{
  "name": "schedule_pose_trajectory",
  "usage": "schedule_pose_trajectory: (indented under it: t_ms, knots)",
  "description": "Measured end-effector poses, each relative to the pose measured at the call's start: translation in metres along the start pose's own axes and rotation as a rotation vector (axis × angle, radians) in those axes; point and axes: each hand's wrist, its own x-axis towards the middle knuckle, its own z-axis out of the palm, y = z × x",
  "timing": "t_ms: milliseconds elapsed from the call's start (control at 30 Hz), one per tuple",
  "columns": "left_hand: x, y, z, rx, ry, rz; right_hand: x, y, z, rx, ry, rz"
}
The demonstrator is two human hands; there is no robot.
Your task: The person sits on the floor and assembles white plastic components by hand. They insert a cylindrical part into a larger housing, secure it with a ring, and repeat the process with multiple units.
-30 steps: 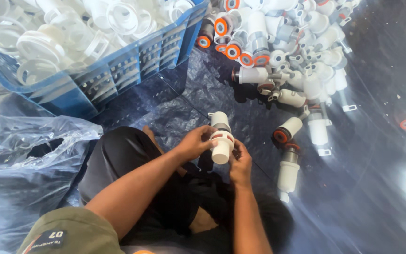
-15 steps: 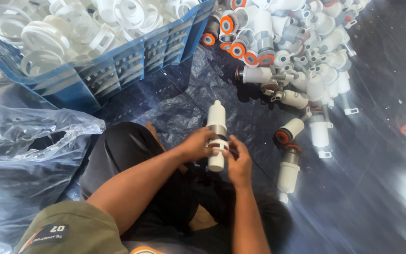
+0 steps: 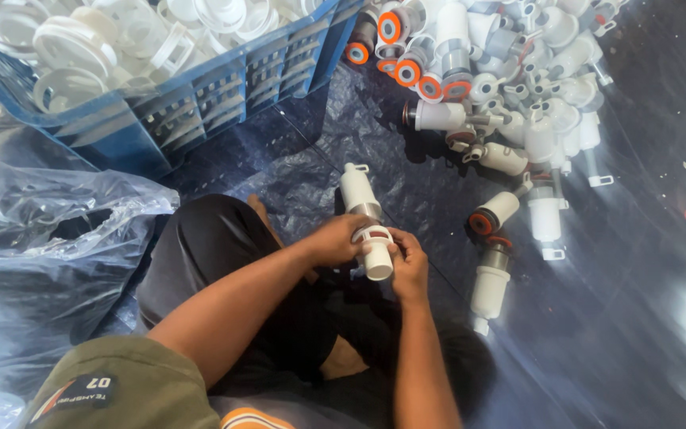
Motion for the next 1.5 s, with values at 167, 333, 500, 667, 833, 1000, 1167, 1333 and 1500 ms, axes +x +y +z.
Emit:
schedule_pose_trajectory:
  t_ms: [167, 333, 500, 667, 833, 1000, 1167, 1333, 1500]
  knots:
    - [-0.006, 0.002, -0.003, 0.145, -0.043, -0.101, -0.008, -0.012, 0.010, -0.238, -0.023, -0.128]
    - [-0.003, 0.002, -0.003, 0.032, -0.041, -0.157, -0.005, -0.008, 0.012, -0.047, 0.029, 0.045]
    - [-0.003, 0.005, -0.002, -0.080, -0.084, -0.174, -0.004, 0.006, 0.011, -0.087, 0.002, -0.030]
    - [-0.007, 0.009, -0.009, -0.082, -0.108, -0.244, -0.002, 0.005, 0.015, -0.125, -0.030, -0.016]
    - [-0.003, 0.009, -0.006, -0.215, 0.014, -0.207, 0.005, 0.004, 0.006, 0.069, -0.015, 0.130]
    - [-0.002, 0.003, -0.003, -0.157, -0.047, -0.130, 0.001, 0.007, 0.001, 0.080, -0.028, 0.028]
    - [-0.006, 0.009, -0.003, 0.045, -0.043, -0.142, -0.005, 0.001, 0.008, -0.255, -0.029, -0.139]
    - [-0.013, 0.022, -0.012, 0.098, 0.069, -0.082, -0.009, -0.019, 0.016, -0.095, -0.052, -0.183]
    - [-0.010, 0.027, -0.014, 0.213, 0.085, 0.130, -0.011, -0.028, 0.015, -0.347, 0.057, -0.367]
